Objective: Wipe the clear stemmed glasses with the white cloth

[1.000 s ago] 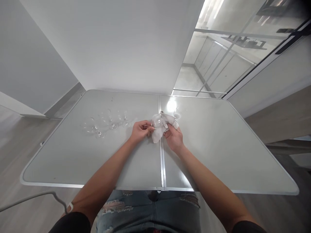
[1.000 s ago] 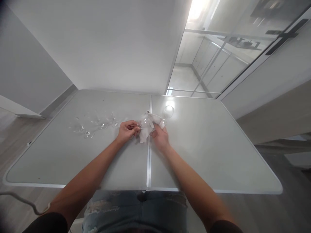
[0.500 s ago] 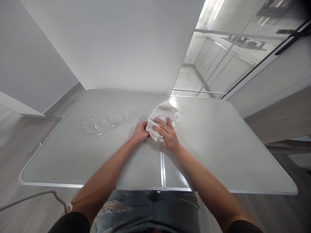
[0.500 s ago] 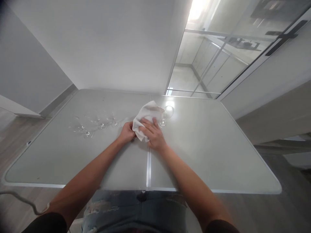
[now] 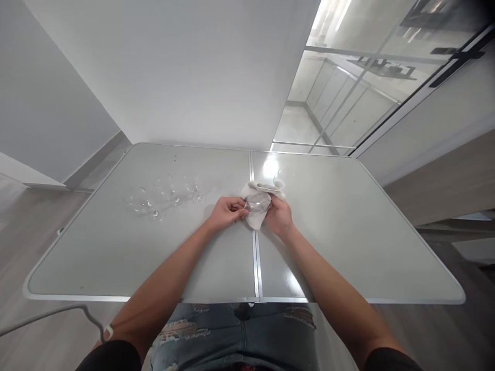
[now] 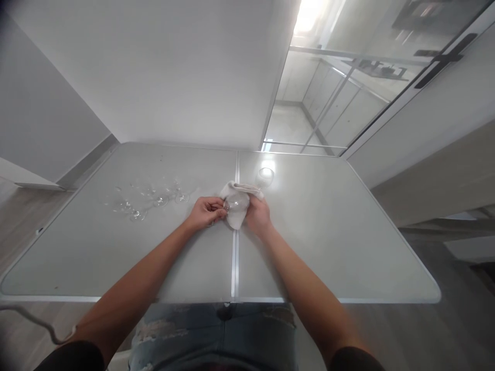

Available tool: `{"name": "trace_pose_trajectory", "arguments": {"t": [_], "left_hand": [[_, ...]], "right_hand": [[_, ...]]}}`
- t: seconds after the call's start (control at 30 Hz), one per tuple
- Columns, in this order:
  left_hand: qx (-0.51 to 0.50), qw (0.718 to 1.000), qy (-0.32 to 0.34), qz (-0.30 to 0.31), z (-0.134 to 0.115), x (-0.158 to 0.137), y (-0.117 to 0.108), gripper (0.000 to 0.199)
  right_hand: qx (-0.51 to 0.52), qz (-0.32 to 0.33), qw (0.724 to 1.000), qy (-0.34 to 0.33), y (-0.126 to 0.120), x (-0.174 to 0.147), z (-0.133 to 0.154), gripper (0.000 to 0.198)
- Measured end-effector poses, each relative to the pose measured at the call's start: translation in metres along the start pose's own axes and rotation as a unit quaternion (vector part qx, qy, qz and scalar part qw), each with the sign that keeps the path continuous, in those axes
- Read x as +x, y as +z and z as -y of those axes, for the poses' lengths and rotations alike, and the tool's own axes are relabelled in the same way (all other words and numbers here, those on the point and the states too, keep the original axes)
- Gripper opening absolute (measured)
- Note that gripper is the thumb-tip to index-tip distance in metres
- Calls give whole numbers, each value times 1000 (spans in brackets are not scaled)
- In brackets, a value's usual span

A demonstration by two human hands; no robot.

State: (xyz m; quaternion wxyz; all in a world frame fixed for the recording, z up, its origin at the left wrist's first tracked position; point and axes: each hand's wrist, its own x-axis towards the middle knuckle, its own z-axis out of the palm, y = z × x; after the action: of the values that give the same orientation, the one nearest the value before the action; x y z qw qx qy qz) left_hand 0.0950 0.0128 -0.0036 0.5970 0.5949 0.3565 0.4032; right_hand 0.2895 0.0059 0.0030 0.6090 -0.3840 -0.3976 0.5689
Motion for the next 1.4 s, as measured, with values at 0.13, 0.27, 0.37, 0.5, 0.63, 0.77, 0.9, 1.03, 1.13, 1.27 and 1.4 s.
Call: {"name": "trace_pose_trajectory", "arguments": {"t": [0.13, 0.27, 0.37, 0.5, 0.63, 0.77, 0.9, 1.03, 1.13, 1.27, 1.4], "left_hand": [[-51, 999, 7, -15, 3, 5, -2, 47], [-54, 998, 17, -17, 5, 8, -3, 50], [-50, 998, 40, -20, 8, 9, -3, 59], [-41, 997, 68, -12, 14, 11, -1, 62], [-62, 995, 84, 3, 13, 9, 4, 71], [-94, 992, 87, 4, 6, 5, 5, 85], [-125, 982, 134, -52, 5, 8, 0, 78], [-151, 969, 150, -125, 4, 10, -4, 72], [-153, 968, 146, -136, 0, 10, -2, 72], [-159, 965, 151, -144, -4, 9, 1, 69], [-149, 968, 154, -132, -2, 9, 1, 72]], "right_hand": [[15, -14, 1000, -15, 11, -6, -3, 28], [36, -37, 998, -35, 18, -14, 0, 20], [58, -45, 997, -20, 20, -19, 1, 20], [65, -36, 997, -10, 21, -21, -1, 21], [15, 6, 1000, -24, 24, -24, -3, 22], [-90, 60, 993, -54, 21, -27, -3, 22], [-238, 95, 959, -122, 11, -25, -3, 13], [-334, 178, 907, -186, 3, -21, -1, 22], [-379, 231, 858, -258, 2, -19, 4, 25], [-369, 258, 851, -271, 1, -18, 6, 37], [-333, 140, 915, -180, 5, -19, 1, 29]]}}
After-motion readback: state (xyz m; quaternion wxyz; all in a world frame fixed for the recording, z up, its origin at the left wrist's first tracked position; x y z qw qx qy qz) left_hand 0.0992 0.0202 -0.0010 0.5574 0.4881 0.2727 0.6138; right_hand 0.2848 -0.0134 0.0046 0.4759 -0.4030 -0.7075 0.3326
